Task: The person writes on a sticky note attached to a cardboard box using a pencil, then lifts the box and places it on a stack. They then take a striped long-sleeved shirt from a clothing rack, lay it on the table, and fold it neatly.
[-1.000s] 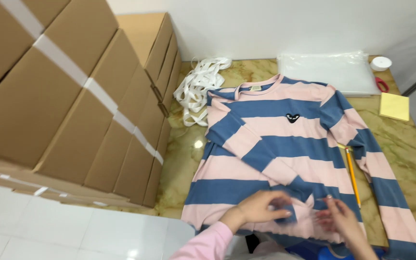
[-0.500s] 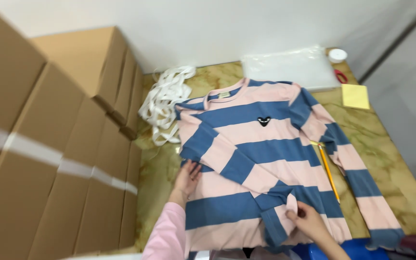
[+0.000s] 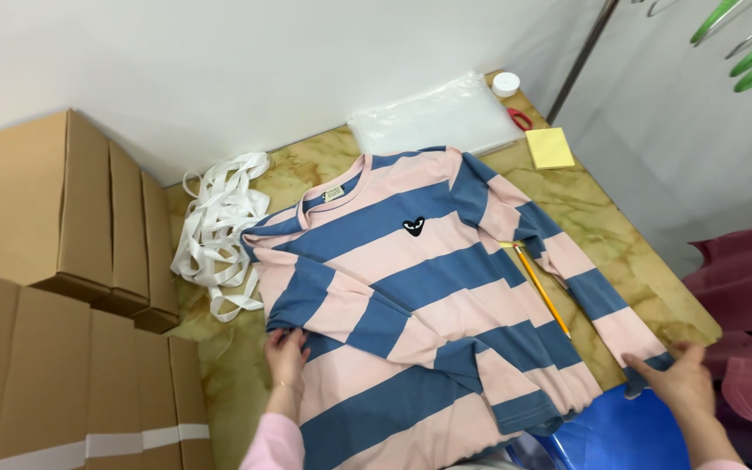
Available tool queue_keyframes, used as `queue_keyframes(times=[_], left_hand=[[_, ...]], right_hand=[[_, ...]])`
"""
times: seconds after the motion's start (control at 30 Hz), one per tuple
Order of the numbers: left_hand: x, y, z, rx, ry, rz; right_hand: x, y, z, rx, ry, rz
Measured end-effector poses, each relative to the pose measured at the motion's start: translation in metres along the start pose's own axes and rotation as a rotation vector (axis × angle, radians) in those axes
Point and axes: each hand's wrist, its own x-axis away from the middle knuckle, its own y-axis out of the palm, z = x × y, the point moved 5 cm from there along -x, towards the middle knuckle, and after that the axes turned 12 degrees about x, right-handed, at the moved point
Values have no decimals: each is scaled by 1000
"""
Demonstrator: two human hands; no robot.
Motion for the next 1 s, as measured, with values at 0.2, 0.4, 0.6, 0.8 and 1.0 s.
queue_keyframes(times=[0.2,0.4,0.6,0.8,1.0], left_hand=[[63,8,-4,-203,217,-51],[98,32,5,-231,103,-267],[103,28,18,-231,81,-279],[33,-6,29,-269,178,-227],[-48,10,82,-393,345,-40]], right_hand=[[-111,37,29,105,-124,107],[19,-120,-165,-830,-755,260],[189,-134,-291,-640,-1458,-465],[172,-51,-332,-97,-1097,-958],[41,-20,-412,-418,-657,-507]])
